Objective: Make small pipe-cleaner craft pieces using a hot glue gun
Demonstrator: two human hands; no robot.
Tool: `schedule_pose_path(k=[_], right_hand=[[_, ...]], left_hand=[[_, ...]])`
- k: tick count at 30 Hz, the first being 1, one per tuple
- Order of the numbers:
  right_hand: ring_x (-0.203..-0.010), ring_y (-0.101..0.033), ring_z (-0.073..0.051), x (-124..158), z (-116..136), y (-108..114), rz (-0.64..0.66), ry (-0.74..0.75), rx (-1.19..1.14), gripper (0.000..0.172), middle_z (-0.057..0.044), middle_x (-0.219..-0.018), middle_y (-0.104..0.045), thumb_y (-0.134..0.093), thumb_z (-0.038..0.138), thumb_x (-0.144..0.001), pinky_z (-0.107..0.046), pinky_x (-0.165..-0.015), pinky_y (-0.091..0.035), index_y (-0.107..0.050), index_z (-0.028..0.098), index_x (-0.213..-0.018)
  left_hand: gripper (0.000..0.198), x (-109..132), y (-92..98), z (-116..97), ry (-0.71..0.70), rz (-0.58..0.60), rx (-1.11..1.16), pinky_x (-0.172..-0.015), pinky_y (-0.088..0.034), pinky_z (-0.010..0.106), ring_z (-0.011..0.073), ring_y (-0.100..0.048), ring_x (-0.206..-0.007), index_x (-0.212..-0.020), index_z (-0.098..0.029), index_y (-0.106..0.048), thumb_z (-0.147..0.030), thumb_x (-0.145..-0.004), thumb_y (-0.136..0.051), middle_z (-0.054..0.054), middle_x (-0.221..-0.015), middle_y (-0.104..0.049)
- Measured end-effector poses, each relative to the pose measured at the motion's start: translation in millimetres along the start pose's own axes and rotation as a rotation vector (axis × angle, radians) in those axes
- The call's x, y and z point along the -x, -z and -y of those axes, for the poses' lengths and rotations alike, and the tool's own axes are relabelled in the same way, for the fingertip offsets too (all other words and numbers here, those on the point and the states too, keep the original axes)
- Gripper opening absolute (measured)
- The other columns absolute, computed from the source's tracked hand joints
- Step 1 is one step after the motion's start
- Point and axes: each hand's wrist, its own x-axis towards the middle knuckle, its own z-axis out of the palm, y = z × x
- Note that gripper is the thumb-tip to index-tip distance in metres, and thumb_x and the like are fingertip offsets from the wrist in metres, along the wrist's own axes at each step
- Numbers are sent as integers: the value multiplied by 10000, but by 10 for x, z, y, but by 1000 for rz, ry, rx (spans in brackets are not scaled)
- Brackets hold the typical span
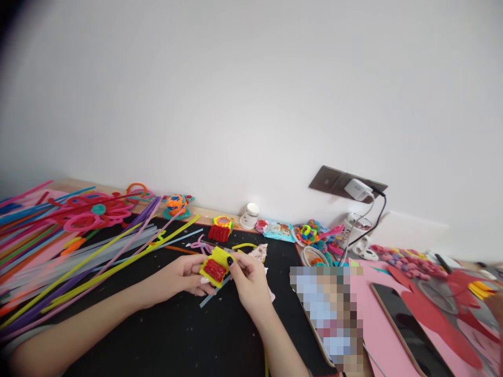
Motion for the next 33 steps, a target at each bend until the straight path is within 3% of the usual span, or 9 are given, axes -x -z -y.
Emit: schedule_pose_path(k=[8,23,33], right_hand=[[-704,-631,-184,16,-3,29,58,26,51,294,-22,-795,-715,-541,452,-851,-271,-649,-500,-739,244,-909],[-700,-606,-180,26,75,69,141,94,133,287,-2,-762,-704,-481,367,-913,-252,-652,-438,-741,253,-960],[-992,-632,-206,45,88,94,208,180,155,304,-19,-1085,-709,-443,300,-947,-311,-890,-447,-653,278,-1167]], left_hand=[[442,14,4,-4,-5,26,68,-750,-530,294,217,-704,-872,-1190,-210,-529,-307,-784,-676,72,-1004,-710],[505,8,35,37,-49,24,137,-815,-515,305,221,-631,-1021,-1214,-250,-521,-285,-751,-721,54,-1091,-670],[491,29,18,-30,-25,5,119,-803,-527,293,226,-655,-1007,-1235,-223,-504,-296,-786,-690,64,-1049,-698]])
